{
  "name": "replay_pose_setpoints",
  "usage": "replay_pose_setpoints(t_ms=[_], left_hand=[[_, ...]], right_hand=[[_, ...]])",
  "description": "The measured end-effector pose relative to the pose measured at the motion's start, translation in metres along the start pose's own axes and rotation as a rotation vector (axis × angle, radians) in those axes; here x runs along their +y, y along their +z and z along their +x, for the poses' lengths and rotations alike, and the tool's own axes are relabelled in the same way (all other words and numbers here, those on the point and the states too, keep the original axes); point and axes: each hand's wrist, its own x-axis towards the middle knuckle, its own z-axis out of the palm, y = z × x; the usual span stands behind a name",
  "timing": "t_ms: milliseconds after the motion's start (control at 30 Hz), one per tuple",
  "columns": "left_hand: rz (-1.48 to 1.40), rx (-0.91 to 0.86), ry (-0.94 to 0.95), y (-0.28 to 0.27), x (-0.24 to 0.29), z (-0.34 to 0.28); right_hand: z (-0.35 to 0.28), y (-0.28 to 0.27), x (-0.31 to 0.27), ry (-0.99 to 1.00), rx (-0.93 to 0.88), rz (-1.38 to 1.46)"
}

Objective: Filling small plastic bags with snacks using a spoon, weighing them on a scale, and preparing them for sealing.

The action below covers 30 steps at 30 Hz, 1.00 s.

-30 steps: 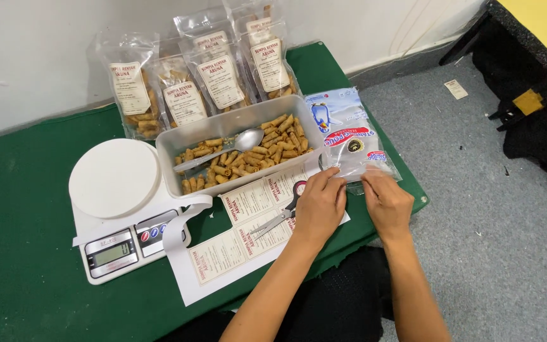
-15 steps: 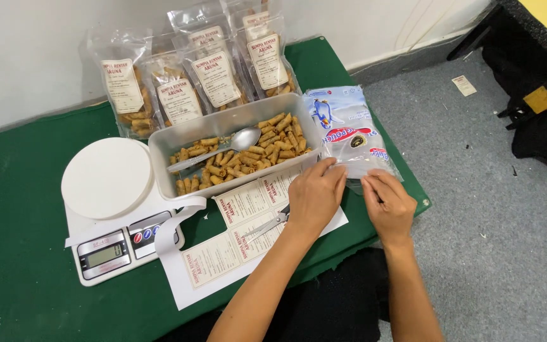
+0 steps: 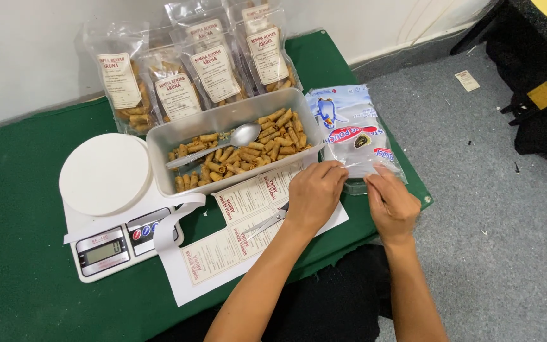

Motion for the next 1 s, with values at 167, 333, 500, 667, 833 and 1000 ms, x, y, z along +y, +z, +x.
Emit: replay_pose_setpoints(t_ms=[167,333,500,667,833,1000], left_hand=[[-0.036,0.031,0.012,-0.013,0.006,0.004],[-0.066,0.042,0.000,-0.018,0.009,0.004],[-0.083,0.006,-0.022,-0.026,0.013,0.009],[-0.107,-0.020,-0.054,-0.024,0.012,0.007],[-0.126,-0.052,-0.045,-0.019,0.015,0.007],[0.112,-0.063,-0.013,-0.031,0.026,0.018]], right_hand=[[-0.008,0.002,0.009,-0.014,-0.038,-0.060],[-0.007,0.001,0.006,0.032,-0.040,-0.056],[-0.010,0.003,0.011,0.015,-0.069,-0.097],[-0.011,0.005,0.013,0.026,-0.152,-0.172],[0.000,0.002,0.005,0.067,-0.297,-0.207],[-0.006,0.006,0.006,0.097,-0.249,-0.203]])
